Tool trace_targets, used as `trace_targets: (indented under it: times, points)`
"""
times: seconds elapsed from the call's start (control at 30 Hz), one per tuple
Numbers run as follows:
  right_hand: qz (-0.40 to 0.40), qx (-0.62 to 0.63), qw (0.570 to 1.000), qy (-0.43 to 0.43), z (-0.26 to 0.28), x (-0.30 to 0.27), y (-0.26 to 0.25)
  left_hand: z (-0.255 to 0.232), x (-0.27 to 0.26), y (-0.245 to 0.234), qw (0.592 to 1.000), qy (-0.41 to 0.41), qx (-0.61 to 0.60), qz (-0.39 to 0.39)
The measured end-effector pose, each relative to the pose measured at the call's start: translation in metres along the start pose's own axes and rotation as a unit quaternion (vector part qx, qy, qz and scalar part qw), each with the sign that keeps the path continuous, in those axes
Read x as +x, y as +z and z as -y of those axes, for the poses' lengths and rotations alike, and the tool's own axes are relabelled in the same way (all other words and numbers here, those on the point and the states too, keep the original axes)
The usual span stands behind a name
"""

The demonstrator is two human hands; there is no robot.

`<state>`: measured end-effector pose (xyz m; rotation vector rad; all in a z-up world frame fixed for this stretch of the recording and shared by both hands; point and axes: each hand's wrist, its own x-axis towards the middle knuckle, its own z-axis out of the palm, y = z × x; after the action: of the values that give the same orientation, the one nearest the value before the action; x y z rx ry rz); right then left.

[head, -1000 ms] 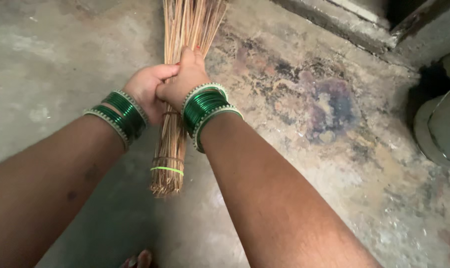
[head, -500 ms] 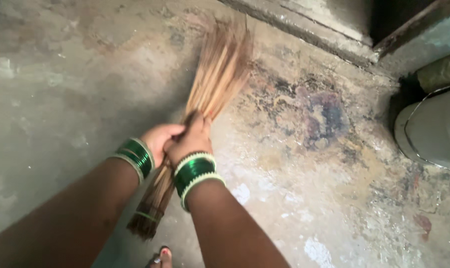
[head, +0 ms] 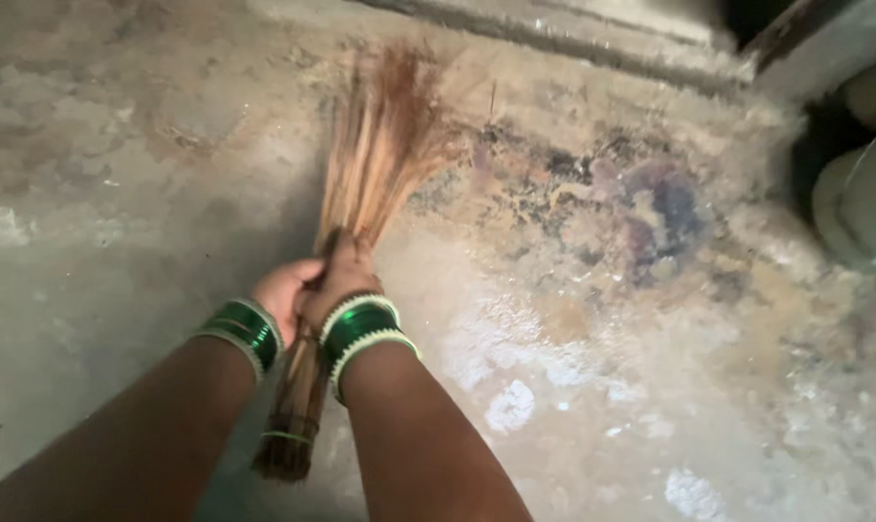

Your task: The person assembles a bundle of broom sticks by hand, aligning the ends and wrapping a cord around the handle section to secure them.

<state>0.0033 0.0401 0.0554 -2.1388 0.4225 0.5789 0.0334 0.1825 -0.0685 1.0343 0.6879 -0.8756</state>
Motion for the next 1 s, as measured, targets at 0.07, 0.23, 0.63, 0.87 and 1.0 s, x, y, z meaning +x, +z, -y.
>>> trace_targets:
  times: [0.07, 0.23, 0.63, 0.87, 1.0]
  points:
    - [0.022, 0.023, 0.999, -0.027, -0.002, 0.019, 0.006, -0.013, 0.002, -0.001, 0.999, 0.012, 0.012, -0.028]
    - [0.049, 0.033, 0.989, -0.137, -0.016, 0.070, 0.040, -0.027, -0.014, 0.007, 0.977, 0.068, 0.115, -0.168]
    - [0.012, 0.090, 0.977, -0.191, -0.012, 0.017, 0.002, -0.021, -0.074, 0.042, 0.984, 0.170, 0.046, 0.022]
    - [-0.096, 0.119, 0.987, 0.046, -0.022, -0.055, 0.001, 0.021, -0.049, 0.055, 0.993, -0.083, -0.020, 0.083]
    - [-0.161, 0.109, 0.980, 0.035, -0.078, -0.017, 0.041, 0.060, 0.017, 0.035, 0.985, -0.134, -0.007, 0.108]
